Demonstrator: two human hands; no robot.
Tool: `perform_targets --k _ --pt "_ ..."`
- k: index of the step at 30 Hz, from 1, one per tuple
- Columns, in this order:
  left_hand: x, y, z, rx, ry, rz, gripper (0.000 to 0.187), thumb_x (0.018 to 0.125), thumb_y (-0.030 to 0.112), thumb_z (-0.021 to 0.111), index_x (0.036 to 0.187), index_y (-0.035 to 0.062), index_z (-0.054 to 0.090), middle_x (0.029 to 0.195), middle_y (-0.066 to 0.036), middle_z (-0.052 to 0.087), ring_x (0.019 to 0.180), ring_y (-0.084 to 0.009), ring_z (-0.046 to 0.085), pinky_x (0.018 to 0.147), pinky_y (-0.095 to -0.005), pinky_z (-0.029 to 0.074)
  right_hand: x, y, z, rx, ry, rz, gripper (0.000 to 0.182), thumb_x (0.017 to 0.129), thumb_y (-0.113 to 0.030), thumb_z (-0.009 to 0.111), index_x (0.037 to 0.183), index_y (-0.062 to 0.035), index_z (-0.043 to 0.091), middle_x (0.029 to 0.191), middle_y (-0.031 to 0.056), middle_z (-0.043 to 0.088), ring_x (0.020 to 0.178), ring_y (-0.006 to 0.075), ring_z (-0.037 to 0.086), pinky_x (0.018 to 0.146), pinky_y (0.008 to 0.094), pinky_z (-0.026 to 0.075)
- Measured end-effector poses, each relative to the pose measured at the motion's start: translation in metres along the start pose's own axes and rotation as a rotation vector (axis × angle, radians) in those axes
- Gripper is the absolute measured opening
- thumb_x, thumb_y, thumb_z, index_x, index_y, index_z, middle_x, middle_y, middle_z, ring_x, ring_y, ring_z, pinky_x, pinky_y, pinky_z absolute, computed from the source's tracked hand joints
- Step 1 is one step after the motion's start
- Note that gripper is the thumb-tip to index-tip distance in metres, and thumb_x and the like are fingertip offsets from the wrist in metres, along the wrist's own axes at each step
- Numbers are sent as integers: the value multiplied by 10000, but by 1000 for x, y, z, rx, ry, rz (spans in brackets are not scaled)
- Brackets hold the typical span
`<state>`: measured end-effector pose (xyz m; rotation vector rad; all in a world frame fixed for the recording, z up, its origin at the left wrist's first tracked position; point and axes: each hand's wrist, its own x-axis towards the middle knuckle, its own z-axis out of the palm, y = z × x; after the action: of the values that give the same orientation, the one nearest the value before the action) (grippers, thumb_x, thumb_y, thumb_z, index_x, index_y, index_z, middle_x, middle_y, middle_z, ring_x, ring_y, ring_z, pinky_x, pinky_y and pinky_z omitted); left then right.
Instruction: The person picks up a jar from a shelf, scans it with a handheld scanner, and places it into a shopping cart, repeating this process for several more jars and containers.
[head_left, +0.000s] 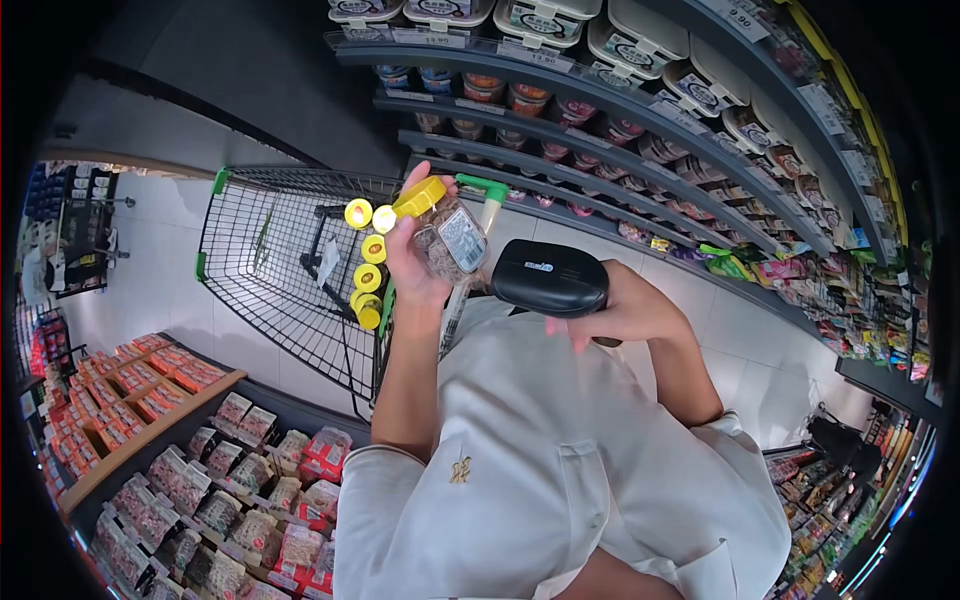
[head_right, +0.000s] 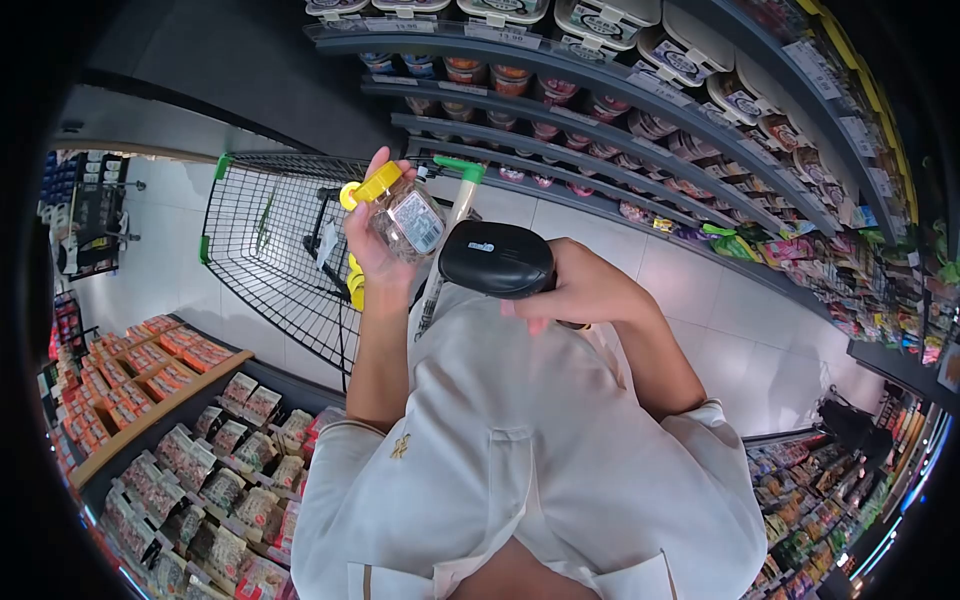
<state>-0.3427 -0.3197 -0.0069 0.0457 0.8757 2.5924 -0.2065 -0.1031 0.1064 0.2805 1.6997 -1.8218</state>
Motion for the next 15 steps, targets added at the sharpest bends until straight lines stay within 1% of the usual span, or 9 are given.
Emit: perform_targets --k 1,4,7,8,11,12,13,15 --pt "-4 1 -1 8 11 5 729 908 347 552 1526 -9 399 1321 -177 609 1213 -259 596 1052 -376 514 2 1 0 22 -7 5 282 825 -131 787 1043 21 692 882 72 741 659 141 708 623 284 556" --pt "-16 8 8 138 19 84 647 933 209 594 1512 -14 408 1358 -163 594 1257 -243 571 1088 -362 474 15 3 4 180 73 -53 361 821 -72 759 1156 30 669 984 96 742 821 177 742 704 300 591" --pt "-30 6 4 211 106 77 619 902 -29 676 1474 -8 440 1356 -121 573 1230 -207 579 1049 -332 481 41 18 14 442 159 -66 479 804 -19 736 1270 31 633 1061 117 734 1006 215 734 826 330 599" --pt "-33 3 -7 239 134 68 645 877 -131 691 1462 -16 445 1345 -106 571 1224 -186 576 1022 -311 501 53 30 13 444 155 -61 516 788 -4 732 1293 37 635 1065 119 734 1097 239 712 913 352 585" --pt "-41 4 -18 467 246 110 638 869 -103 729 1444 -34 462 1333 -116 577 1194 -169 587 985 -295 525 84 49 15 369 163 -84 498 789 -6 728 1276 47 644 1083 129 736 1076 239 720 934 353 576" --pt "-40 7 -30 560 305 114 616 865 -93 745 1420 -56 483 1294 -121 598 1145 -162 610 963 -290 541 90 47 17 380 162 -53 450 791 -18 737 1229 54 663 1095 142 742 1050 235 724 927 341 571" --pt "-38 7 -52 525 371 108 611 862 -73 762 1410 -67 494 1244 -119 625 1108 -165 628 959 -293 535 97 53 17 352 151 -46 426 794 -24 740 1207 52 668 1087 141 744 1039 229 726 921 339 571" --pt "-34 19 -93 663 527 104 586 851 -14 804 1367 -66 532 1214 -106 640 1074 -164 633 937 -296 532 111 69 17 294 132 -35 378 800 -35 745 1162 49 680 1070 139 747 1016 217 728 908 334 570"
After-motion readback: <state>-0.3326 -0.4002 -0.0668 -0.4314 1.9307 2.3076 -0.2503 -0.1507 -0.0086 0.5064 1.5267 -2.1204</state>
